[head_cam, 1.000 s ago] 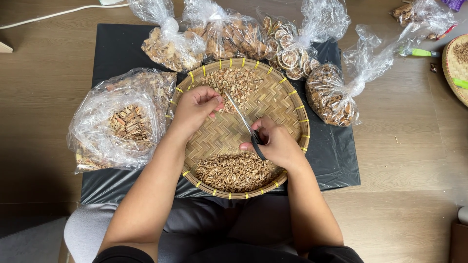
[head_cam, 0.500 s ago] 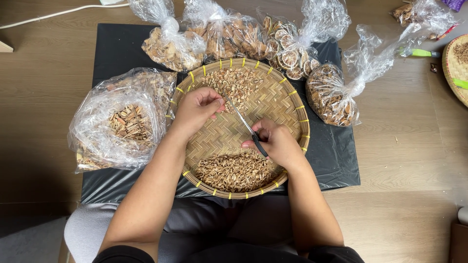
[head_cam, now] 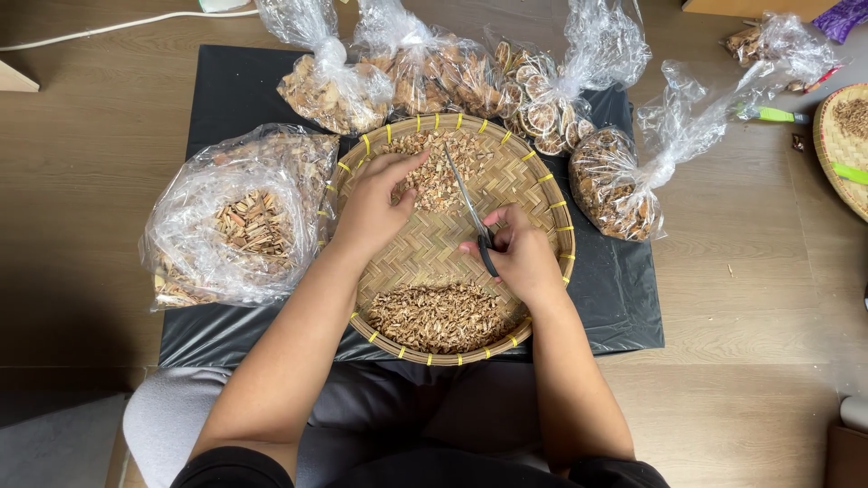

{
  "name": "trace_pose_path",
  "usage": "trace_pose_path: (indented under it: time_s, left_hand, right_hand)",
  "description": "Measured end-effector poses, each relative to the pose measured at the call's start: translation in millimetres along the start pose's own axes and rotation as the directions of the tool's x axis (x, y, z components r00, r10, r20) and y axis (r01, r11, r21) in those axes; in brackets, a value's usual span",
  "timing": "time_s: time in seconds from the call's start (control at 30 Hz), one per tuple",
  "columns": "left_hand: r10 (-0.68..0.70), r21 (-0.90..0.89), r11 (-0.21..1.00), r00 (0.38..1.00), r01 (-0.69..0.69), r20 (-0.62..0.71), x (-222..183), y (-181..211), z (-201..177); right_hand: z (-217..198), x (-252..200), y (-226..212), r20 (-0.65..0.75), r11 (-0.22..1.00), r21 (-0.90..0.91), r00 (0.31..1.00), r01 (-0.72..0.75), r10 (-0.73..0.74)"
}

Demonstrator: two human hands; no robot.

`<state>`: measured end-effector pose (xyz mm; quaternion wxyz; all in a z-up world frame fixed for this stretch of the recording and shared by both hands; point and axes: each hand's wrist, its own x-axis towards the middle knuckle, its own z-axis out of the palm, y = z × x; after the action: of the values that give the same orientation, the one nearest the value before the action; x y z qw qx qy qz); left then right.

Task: Cutting dried plant materials into smaller pieces using scissors over a woven basket.

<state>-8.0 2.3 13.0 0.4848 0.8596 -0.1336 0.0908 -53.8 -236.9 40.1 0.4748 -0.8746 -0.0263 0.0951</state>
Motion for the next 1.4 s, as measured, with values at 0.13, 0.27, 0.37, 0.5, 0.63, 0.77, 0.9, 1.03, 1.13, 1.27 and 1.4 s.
trace_pose_path:
  time_s: [0.13,0.27,0.37,0.5,0.63,0.77,0.9,1.03,1.13,1.27,1.4]
  left_hand:
    - [0.032,0.047,0.998,1.000,-0.031,-0.001,2.2,-20.3,10.9]
    - [0.169,0.115,0.982,0.973,-0.152,-0.156,1.8,-19.3,14.2]
    - [0.244,0.195,0.959,0.949,-0.205,-0.199,1.3,-13.0,16.3]
    - [0.354,0.297,0.913,0.907,-0.281,-0.230,-2.0,18.5,6.7]
    - [0.547,0.324,0.821,0.810,-0.470,-0.213,-15.8,48.2,-1.6]
    - [0.654,0.253,0.755,0.723,-0.605,-0.223,-50.1,81.4,-29.0]
    - [0.623,0.205,0.781,0.709,-0.590,-0.332,-71.8,81.6,-69.7]
    - [0.346,0.390,0.897,0.879,-0.208,-0.327,-84.9,56.1,-122.6]
    - [0.126,0.547,0.833,0.933,0.084,-0.336,-90.3,17.1,-140.3]
    - [-0.033,0.615,0.759,0.956,0.213,-0.291,-91.7,-26.2,-134.9]
    - [-0.034,0.675,0.700,0.954,0.235,-0.297,-88.0,-49.8,-121.9]
  right_hand:
    - [3.5,0.8,4.1,-0.013,1.000,-0.007,1.000,0.005,-0.005]
    - [6.5,-0.1,6.5,-0.070,0.995,-0.099,0.997,0.015,-0.022]
    - [7.7,-2.7,4.2,-0.123,0.986,-0.164,0.992,0.010,-0.030]
    - [8.5,-3.5,3.9,-0.209,0.981,-0.194,0.977,0.011,-0.052]
    - [10.2,-8.1,-8.1,-0.179,0.982,-0.183,0.981,0.044,-0.078]
    - [13.2,-9.9,-15.2,-0.137,0.963,-0.262,0.985,0.068,-0.106]
    - [16.9,-3.4,-5.3,-0.108,0.963,-0.270,0.993,0.022,-0.053]
    - [19.1,-2.6,-4.7,-0.099,0.956,-0.294,0.994,0.015,-0.047]
    - [20.9,-1.2,-7.7,-0.103,0.951,-0.309,0.994,-0.008,-0.025]
    - [23.2,-1.9,-8.0,-0.111,0.944,-0.330,0.994,-0.022,-0.016]
    - [23.9,0.2,-6.6,-0.121,0.934,-0.355,0.993,-0.029,-0.015]
